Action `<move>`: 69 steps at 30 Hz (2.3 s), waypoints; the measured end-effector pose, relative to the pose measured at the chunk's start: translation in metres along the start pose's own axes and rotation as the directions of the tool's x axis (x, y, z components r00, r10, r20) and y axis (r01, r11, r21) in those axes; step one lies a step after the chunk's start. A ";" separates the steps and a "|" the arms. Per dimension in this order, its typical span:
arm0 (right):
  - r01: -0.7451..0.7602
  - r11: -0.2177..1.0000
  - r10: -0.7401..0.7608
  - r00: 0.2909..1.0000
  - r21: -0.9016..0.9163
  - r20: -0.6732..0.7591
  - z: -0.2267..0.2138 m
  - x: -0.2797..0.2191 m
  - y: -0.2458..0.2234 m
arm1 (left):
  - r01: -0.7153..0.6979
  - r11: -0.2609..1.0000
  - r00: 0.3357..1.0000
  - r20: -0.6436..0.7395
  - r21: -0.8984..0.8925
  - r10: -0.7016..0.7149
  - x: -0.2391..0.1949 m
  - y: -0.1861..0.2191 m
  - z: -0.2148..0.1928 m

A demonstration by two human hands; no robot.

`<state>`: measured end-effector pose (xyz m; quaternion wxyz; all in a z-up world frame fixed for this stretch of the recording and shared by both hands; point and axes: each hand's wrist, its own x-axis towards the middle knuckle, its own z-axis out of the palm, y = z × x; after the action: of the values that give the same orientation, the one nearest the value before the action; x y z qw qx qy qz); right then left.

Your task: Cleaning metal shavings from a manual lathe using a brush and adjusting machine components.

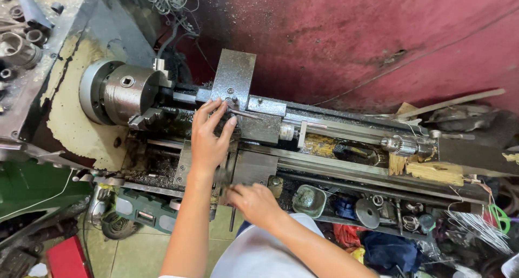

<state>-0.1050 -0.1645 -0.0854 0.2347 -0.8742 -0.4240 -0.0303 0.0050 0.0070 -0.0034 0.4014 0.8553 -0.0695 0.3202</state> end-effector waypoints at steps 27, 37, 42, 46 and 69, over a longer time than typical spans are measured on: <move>-0.016 0.991 0.018 1.000 0.135 -0.018 -0.018 -0.020 -0.026 | 0.085 0.996 0.990 0.114 -0.025 -0.082 0.001 0.011 -0.007; -0.136 0.983 0.156 0.973 0.127 -0.170 -0.007 -0.014 0.002 | 0.079 0.997 0.993 0.092 -0.019 -0.077 0.001 0.011 -0.006; -0.064 0.973 0.061 0.998 0.224 0.022 -0.014 -0.034 -0.002 | 0.072 0.997 0.992 0.104 -0.033 -0.068 0.001 0.009 -0.007; -0.081 0.940 0.090 0.996 0.332 -0.014 -0.036 -0.023 0.004 | 0.082 0.996 0.984 0.157 -0.019 -0.078 0.005 0.012 -0.019; 0.045 0.995 -0.042 0.998 0.088 -0.042 -0.004 0.023 0.016 | -0.010 0.909 0.954 -0.268 0.417 0.134 -0.036 -0.112 -0.116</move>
<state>-0.0778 -0.1580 -0.0824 0.2811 -0.8527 -0.4390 -0.0338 -0.0380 0.1615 -0.0424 0.2060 0.8609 0.0274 0.4644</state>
